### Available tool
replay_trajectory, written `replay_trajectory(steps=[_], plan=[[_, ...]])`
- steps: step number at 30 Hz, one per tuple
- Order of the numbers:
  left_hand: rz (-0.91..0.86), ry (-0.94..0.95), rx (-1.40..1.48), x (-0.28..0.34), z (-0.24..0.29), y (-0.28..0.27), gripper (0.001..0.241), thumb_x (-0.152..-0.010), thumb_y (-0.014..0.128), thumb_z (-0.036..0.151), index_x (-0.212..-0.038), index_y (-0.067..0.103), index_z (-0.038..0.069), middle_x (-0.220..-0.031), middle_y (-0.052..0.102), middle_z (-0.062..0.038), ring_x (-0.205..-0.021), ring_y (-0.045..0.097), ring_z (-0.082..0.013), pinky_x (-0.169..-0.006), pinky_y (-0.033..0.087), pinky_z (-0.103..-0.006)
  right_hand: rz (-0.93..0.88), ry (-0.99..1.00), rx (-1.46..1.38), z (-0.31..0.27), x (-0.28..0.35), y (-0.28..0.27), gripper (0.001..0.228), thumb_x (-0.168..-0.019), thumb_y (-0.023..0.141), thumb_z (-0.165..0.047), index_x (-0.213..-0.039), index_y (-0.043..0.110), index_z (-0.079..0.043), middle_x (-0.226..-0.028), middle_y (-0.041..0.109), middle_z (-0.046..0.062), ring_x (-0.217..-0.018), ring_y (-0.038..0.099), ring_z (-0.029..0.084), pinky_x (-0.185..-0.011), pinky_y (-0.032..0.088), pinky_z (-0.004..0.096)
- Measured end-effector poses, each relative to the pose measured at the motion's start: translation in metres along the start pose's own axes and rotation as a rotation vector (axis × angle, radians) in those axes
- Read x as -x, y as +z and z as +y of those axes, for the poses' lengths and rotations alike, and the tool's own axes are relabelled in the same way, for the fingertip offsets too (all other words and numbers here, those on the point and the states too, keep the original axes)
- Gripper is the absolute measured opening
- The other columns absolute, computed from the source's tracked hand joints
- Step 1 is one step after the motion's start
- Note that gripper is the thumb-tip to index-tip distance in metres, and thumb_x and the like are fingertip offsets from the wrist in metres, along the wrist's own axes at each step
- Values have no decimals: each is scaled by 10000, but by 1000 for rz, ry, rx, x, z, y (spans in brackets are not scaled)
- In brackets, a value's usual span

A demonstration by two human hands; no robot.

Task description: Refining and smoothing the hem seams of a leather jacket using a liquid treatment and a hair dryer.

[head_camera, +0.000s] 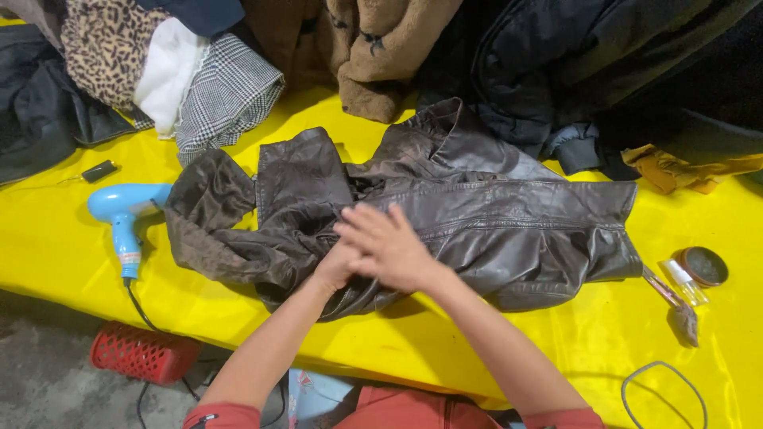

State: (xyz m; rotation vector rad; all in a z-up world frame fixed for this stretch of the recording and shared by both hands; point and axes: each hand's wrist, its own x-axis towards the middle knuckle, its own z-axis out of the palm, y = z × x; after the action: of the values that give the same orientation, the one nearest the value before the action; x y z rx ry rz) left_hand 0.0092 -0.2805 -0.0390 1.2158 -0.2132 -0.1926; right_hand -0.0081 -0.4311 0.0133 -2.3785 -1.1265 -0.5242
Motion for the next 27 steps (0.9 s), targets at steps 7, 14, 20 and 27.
replay_trajectory(steps=[7, 14, 20, 27], plan=[[87, -80, 55, 10, 9, -8, 318, -930, 748, 139, -1223, 730, 16, -1136, 760, -120, -1038, 687, -212, -989, 554, -456, 252, 339, 570, 79, 53, -39, 619, -1004, 485, -609, -1504, 509, -246, -1590, 448, 90, -1481, 369, 265, -1135, 189, 635], [224, -85, 116, 6, 28, 1, 264, -973, 706, 193, -1154, 754, 7, -1042, 754, -124, -990, 709, -235, -956, 579, -449, -120, 845, 535, 121, 133, -95, 703, -979, 450, -685, -1597, 372, -360, -1689, 339, 22, -1555, 273, 275, -1162, 186, 723], [327, -78, 127, 8, 35, 10, 285, -945, 739, 204, -1140, 750, -3, -988, 748, -144, -958, 711, -259, -948, 573, -454, -151, 1247, 348, 209, 198, -131, 687, -986, 290, -851, -1553, 390, -475, -1677, 296, -99, -1562, 211, 170, -1161, 178, 732], [546, -425, 19, 3, 56, 28, 975, -781, 740, 389, -1555, 306, -16, -1541, 513, -93, -1397, 509, -222, -1180, 370, -310, 729, 975, 210, 167, 312, -230, 168, -1057, 776, -145, -1164, 763, -17, -1123, 734, 93, -1020, 687, 179, -876, 527, 302]])
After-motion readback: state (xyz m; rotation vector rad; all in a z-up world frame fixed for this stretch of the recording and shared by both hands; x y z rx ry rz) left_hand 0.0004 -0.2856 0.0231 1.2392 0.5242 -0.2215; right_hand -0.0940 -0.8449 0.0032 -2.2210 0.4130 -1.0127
